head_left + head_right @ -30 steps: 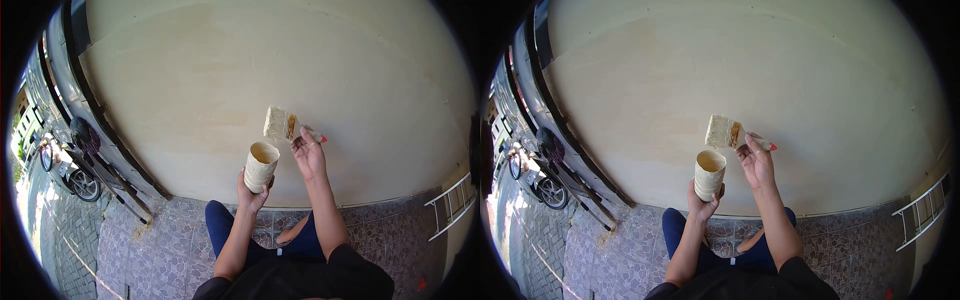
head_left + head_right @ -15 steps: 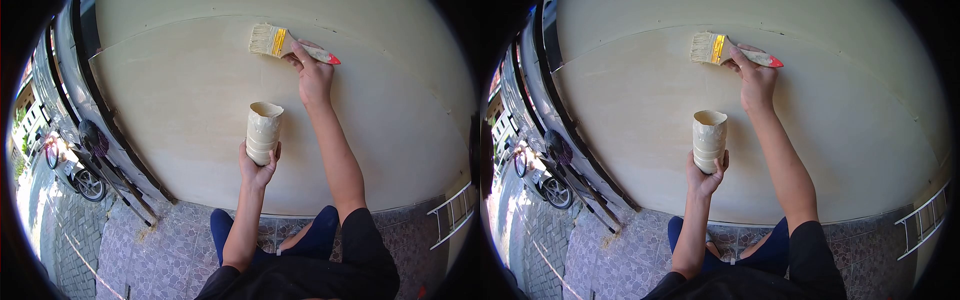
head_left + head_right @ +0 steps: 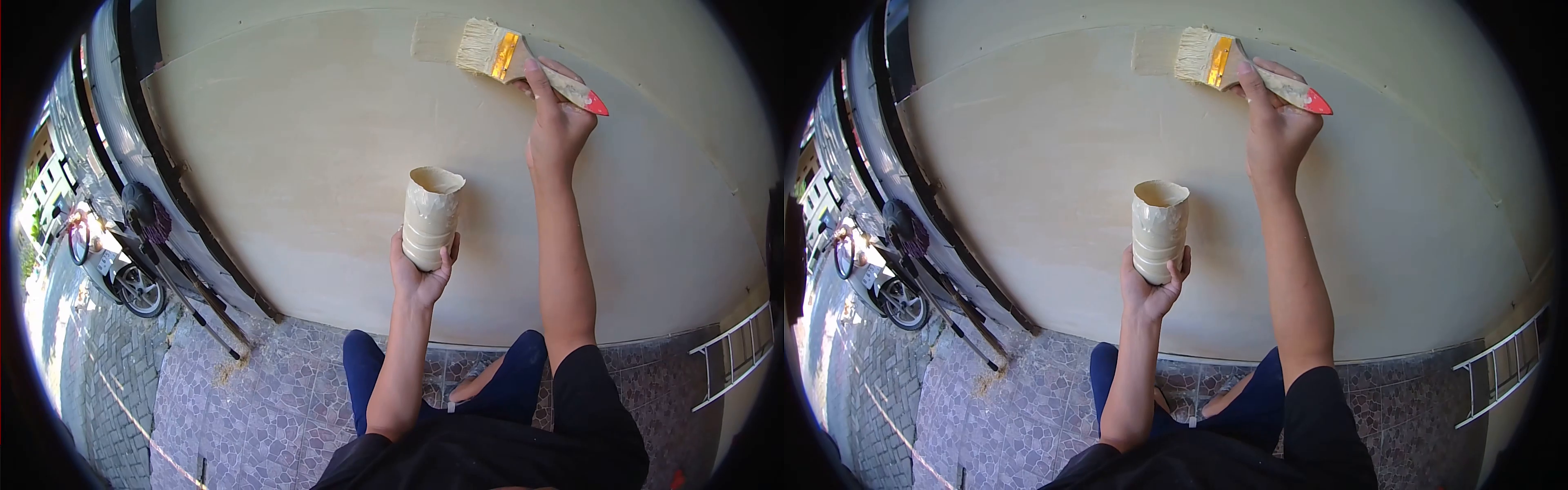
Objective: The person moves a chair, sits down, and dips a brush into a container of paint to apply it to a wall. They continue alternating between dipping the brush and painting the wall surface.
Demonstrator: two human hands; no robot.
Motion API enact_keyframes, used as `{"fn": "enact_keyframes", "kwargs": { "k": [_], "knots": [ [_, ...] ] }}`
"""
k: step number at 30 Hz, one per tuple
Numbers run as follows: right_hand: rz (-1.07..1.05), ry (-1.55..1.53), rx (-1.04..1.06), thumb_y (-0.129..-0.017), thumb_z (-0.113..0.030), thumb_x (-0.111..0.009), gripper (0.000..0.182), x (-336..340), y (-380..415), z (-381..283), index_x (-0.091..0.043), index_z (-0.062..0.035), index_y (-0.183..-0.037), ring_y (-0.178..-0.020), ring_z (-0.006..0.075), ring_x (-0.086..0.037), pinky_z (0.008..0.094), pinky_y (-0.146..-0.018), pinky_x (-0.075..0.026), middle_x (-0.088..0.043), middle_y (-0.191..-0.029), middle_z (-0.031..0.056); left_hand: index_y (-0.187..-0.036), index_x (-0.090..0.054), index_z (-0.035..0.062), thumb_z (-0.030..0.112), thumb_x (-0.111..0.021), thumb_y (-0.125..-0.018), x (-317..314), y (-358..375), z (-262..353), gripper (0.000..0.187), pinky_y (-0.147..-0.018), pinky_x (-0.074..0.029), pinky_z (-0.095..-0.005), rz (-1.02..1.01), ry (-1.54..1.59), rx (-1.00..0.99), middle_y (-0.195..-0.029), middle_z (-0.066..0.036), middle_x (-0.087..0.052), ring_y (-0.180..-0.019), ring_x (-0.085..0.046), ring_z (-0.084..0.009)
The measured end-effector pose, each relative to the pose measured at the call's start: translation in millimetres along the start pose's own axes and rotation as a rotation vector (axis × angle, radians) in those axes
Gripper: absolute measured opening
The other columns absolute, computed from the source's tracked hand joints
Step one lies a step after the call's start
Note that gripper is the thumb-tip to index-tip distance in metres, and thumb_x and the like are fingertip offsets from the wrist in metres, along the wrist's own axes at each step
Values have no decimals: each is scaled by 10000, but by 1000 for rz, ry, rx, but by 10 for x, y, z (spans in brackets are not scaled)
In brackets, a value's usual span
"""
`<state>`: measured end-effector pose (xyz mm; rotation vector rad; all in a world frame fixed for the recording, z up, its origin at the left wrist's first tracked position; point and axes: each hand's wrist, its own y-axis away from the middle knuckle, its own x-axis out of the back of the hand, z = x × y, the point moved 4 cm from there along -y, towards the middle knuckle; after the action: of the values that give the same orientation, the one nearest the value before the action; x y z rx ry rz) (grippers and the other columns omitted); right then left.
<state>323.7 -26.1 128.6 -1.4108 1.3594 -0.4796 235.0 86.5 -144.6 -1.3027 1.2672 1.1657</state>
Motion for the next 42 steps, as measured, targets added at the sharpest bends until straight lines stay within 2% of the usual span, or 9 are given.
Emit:
{"fn": "enact_keyframes", "kwargs": {
  "k": [6, 8, 19, 24, 27, 35, 38, 41, 42],
  "knots": [
    [-189, -98, -24, -909, -69, -827, 269, -823, 241, 32, -704, 97, -1082, -835, 165, -731, 308, -783, -623, -747, -970, 118, -1420, -568, 83, 470, -481, -1029, 50, 48, 26, 556, -660, -674, -295, -31, -12, -14, -1347, -162, -602, -1147, -647, -373],
    [-262, -10, -20, -906, -94, -838, 275, -1000, 268, 109, -715, 90, -1069, -820, 161, -737, 299, -777, -620, -752, -942, 108, -1421, -551, 94, 436, -490, -1032, 41, 81, 32, 521, -697, -684, -320, -62, 15, -15, -1366, -157, -548, -1193, -579, -366],
    [43, -16, 25, -903, -101, -828, 225, -279, 99, -51, -736, 72, -1013, -775, 122, -727, 260, -733, -582, -767, -880, 94, -1430, -560, 86, 472, -473, -1034, 94, 133, -18, 560, -658, -678, -301, -15, -4, -27, -1352, -167, -594, -1158, -639, -379],
    [-230, 45, 81, -908, -66, -814, 228, -1115, 208, 60, -725, 102, -1034, -825, 146, -729, 282, -745, -601, -761, -902, 103, -1431, -563, 97, 474, -478, -1034, 57, 145, -60, 554, -652, -676, -295, -19, -18, -10, -1362, -170, -587, -1161, -637, -377],
    [-227, 175, 95, -901, -77, -821, 233, -1200, 234, 99, -729, 105, -1016, -807, 136, -727, 277, -748, -599, -760, -874, 92, -1435, -560, 104, 477, -480, -1034, 43, 150, -78, 555, -649, -675, -291, -17, 0, 6, -1365, -172, -586, -1162, -637, -378],
    [88, 53, -10, -911, -45, -809, 245, -24, 53, 0, -708, 114, -1067, -807, 162, -726, 301, -731, -617, -749, -971, 143, -1424, -549, 91, 451, -477, -1039, 50, 188, -58, 532, -688, -684, -323, -20, 39, 15, -1371, -146, -555, -1206, -576, -365],
    [89, 88, 34, -919, -33, -797, 216, -154, 115, -120, -707, 109, -1055, -798, 163, -724, 306, -728, -625, -747, -971, 145, -1424, -549, 93, 450, -477, -1040, 44, 176, -58, 529, -690, -687, -323, -28, 37, 8, -1365, -144, -554, -1206, -576, -363],
    [-124, 25, 73, -902, -71, -825, 249, -748, 162, -10, -710, 108, -1032, -804, 155, -728, 287, -734, -609, -754, -956, 127, -1422, -550, 93, 443, -476, -1041, 50, 163, -68, 522, -684, -687, -320, -28, 38, 12, -1362, -145, -555, -1205, -576, -359],
    [-147, 44, 80, -895, -134, -831, 242, -967, 199, -2, -737, 71, -983, -753, 133, -723, 281, -720, -593, -752, -854, 94, -1422, -550, 93, 443, -476, -1041, 50, 162, -67, 522, -684, -687, -320, -26, 36, 12, -1362, -145, -555, -1205, -576, -359]
  ]
}}
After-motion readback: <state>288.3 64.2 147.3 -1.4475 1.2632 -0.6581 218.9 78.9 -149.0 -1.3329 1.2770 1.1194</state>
